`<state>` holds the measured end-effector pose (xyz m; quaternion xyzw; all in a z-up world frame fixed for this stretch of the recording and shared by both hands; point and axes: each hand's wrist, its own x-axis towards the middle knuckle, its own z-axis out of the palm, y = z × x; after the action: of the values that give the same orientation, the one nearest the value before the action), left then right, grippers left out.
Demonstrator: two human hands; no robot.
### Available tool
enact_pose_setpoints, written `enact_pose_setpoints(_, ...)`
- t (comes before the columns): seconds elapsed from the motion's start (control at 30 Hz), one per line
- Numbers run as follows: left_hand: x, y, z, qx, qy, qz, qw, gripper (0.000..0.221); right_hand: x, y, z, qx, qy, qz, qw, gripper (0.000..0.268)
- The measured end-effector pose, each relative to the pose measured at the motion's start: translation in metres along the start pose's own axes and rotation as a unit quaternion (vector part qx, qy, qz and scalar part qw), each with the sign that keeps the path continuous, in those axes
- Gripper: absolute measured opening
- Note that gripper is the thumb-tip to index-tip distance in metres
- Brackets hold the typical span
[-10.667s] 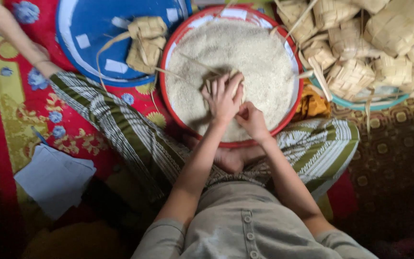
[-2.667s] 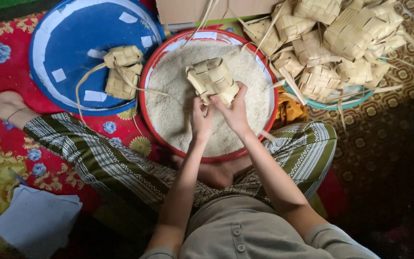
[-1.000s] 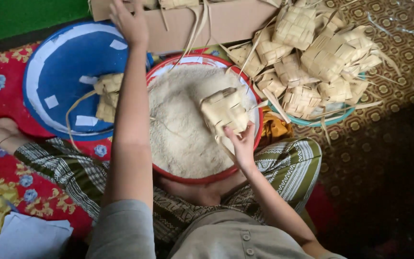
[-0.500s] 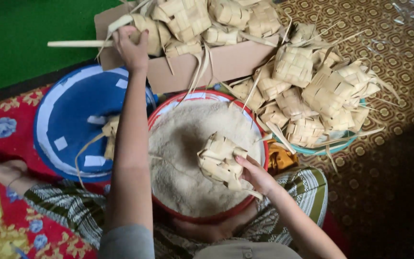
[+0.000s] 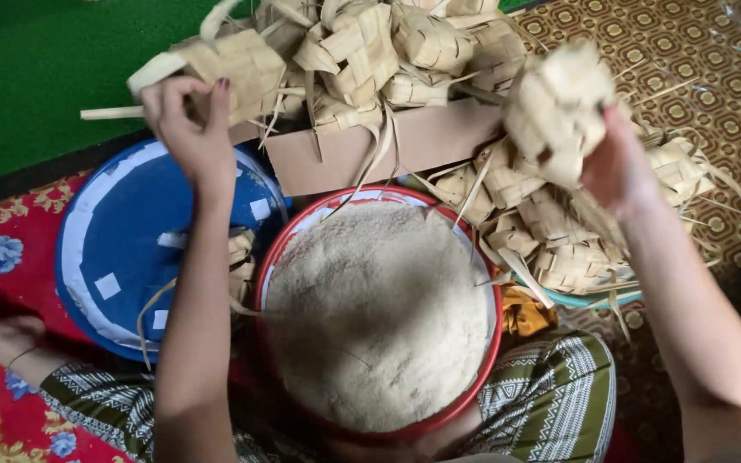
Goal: Filling woven palm leaf pouches with raw rice from a large bowl while sitting on the floor.
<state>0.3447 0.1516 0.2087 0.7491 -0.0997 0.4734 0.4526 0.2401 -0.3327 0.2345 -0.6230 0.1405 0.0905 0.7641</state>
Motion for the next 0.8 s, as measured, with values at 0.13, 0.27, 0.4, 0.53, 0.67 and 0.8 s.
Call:
enact_pose_setpoints(0.13, -0.023, 0.051, -0.043, 0.018, -0.014, -0.014, 1.0, 0.022, 0.089, -0.028, -0.007, -0.092, 0.127, -0.092, 0.983, 0.055)
enact_pose_setpoints(0.27, -0.076, 0.083, -0.071, 0.042, -0.063, -0.092, 0.993, 0.018, 0.189, -0.01, 0.003, -0.237, 0.228, -0.337, 0.882, 0.059)
enact_pose_setpoints(0.4, -0.158, 0.108, -0.086, -0.047, -0.096, -0.254, 0.961, 0.017, 0.23, -0.007, 0.045, -0.535, 0.279, -0.419, 0.678, 0.07)
enact_pose_setpoints(0.53, -0.223, 0.128, -0.095, 0.023, -0.115, -0.284, 0.952, 0.015, 0.264, 0.009, 0.064, -0.624, 0.281, -0.382, 0.621, 0.085)
enact_pose_setpoints(0.67, -0.26, 0.141, -0.095, 0.024, -0.135, -0.356, 0.924, 0.021, 0.264, 0.002, 0.066, -0.632, 0.255, -0.364, 0.635, 0.085)
enact_pose_setpoints(0.8, -0.249, 0.16, -0.096, -0.011, -0.166, -0.271, 0.948, 0.027, 0.213, -0.013, 0.06, -0.549, 0.187, -0.454, 0.676, 0.088)
